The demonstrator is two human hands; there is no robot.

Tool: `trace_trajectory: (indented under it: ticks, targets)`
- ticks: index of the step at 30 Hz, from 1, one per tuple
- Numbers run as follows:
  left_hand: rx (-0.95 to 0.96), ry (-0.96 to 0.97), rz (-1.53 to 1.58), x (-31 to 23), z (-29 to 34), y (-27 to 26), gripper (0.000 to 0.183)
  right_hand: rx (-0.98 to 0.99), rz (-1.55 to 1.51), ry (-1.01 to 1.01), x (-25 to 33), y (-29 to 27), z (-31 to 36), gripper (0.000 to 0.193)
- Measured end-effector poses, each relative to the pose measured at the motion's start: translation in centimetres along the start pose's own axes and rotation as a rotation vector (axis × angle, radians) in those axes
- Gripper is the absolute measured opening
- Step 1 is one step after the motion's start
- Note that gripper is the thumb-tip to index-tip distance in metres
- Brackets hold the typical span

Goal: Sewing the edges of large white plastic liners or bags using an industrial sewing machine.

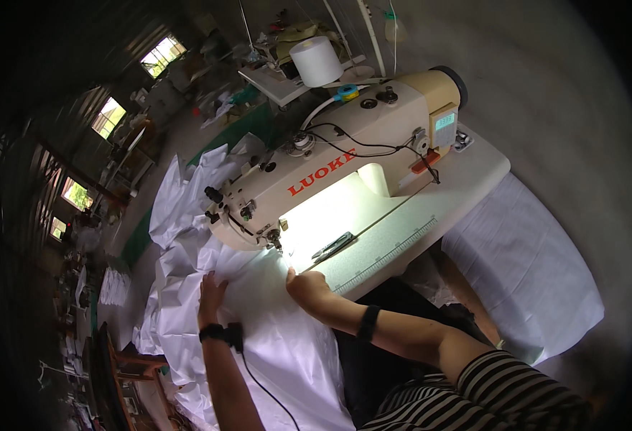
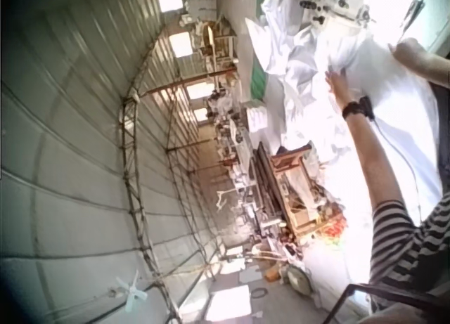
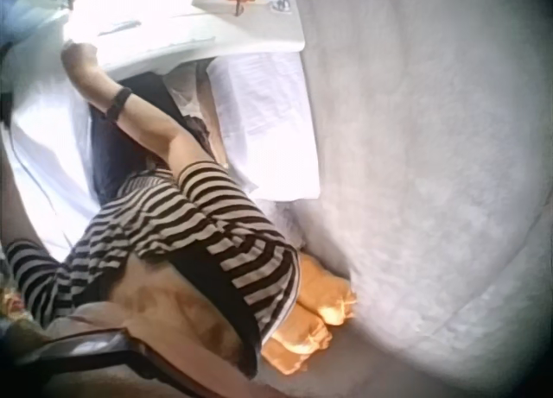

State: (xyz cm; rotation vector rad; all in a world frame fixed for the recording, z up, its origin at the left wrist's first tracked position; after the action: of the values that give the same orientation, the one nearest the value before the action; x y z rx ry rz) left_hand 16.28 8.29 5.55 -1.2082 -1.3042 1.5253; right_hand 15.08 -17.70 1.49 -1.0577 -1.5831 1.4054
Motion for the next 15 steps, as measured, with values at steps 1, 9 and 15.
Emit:
trace_trajectory:
  ticks: [1,9,15]
  targets:
    - [-0.041,0.011,-0.065,-1.4,0.8,-1.0,0.054,0.014,-0.007,-0.001,-0.3,0.1,0.7,0.05]
    - [-0.117,0.323,-0.059,-12.2,12.3,3.2,0.067,-0.041,-0.103,-0.061,-1.0,-0.7,2.8,0.049]
    - [-0.056,0.284,-0.041,-11.2,8.7,3.8,0.068,-0.07,-0.094,-0.004,-0.7,0.0,-0.2,0.048]
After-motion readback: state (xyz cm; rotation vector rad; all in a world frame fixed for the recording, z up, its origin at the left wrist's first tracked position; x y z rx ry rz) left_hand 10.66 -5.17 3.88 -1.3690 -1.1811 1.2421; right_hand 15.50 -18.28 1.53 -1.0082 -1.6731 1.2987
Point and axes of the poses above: each hand's wrist, its own z-axis away from the middle knuckle, its own y-axis out of the palm, x = y × z, the point moved 8 cm from there along -z, towards the middle knuckle, and after that the axes turned 13 degrees about y, right-handed, at the moved point
